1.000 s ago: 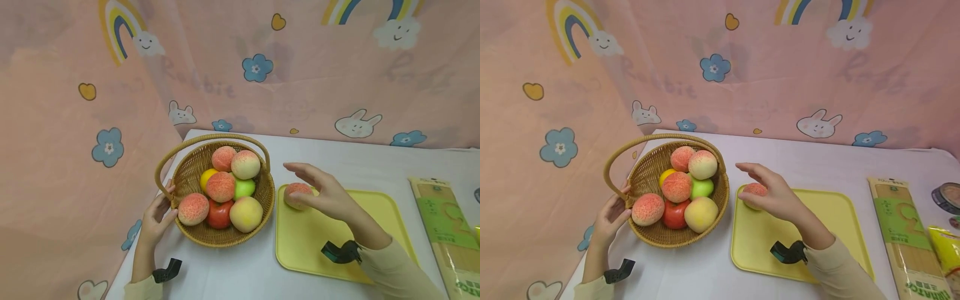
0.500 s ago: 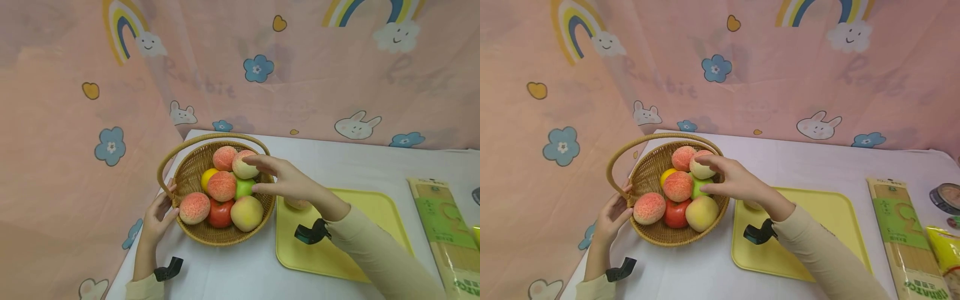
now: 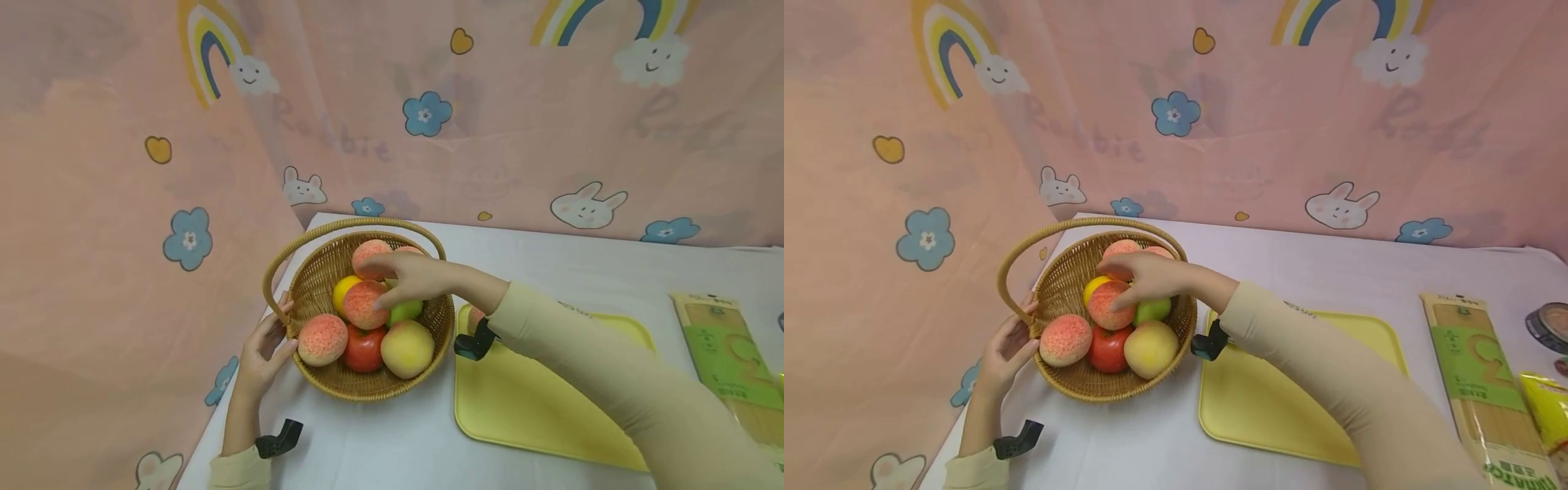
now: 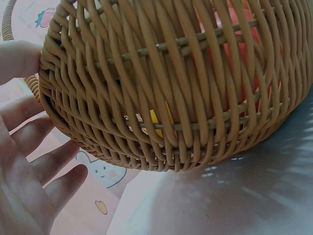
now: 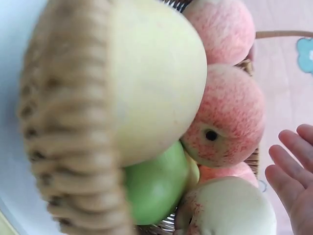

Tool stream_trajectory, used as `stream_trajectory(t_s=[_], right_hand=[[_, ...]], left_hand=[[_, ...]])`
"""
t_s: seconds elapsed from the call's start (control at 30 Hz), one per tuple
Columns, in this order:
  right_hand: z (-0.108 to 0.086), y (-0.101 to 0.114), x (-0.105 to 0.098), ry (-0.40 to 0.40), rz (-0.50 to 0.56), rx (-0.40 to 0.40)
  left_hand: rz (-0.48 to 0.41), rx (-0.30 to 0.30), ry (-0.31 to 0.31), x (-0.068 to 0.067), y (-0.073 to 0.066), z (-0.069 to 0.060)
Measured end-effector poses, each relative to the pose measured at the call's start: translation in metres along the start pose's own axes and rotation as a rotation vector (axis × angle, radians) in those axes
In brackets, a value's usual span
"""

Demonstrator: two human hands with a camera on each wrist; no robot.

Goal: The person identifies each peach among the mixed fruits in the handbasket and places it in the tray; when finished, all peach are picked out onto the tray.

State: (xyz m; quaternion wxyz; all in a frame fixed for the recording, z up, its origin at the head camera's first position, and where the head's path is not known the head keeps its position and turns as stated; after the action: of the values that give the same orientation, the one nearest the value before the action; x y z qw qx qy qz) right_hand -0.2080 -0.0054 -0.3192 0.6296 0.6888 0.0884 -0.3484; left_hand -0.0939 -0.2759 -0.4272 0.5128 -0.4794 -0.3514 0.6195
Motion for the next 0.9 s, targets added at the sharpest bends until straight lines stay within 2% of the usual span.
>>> stream_trajectory(t_s=[0.1, 0.23, 0.5, 0.6, 0.8, 0.9], right_hand=[[0.012, -0.001, -0.001, 0.057, 0.014, 0.038], [0.025, -0.005, 0.000, 0.117, 0.026, 0.047], [0.040, -0.018, 0.008, 0.164, 0.031, 0.071], [0.041, -0.019, 0.011, 0.177, -0.002, 0.082], [0.044, -0.016, 0.015, 0.225, -0.162, 0.110], [0.046, -0.014, 0.016, 0.246, -0.208, 0.121]], left_hand=[[-0.012, 0.004, 0.013, 0.000, -0.001, 0.000], [-0.019, -0.009, 0.021, 0.000, 0.000, 0.000], [0.000, -0.013, 0.015, 0.001, -0.001, 0.000], [0.004, -0.006, 0.010, 0.002, 0.000, 0.000], [-0.002, -0.003, 0.002, 0.002, -0.001, 0.001], [0.003, -0.014, 0.002, 0.001, -0.001, 0.001]])
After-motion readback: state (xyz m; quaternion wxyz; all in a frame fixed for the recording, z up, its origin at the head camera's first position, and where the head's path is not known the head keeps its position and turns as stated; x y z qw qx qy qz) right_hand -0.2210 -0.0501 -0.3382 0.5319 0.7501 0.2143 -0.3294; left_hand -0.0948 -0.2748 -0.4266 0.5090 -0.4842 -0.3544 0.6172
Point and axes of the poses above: each hand's wrist, its own z-axis towards the middle knuckle, its own x-axis out of the palm, y = z × x, the point moved 2 cm from there along z, towards the middle knuckle, and after that the axes turned 12 degrees about -x, right-handed, at the moved point
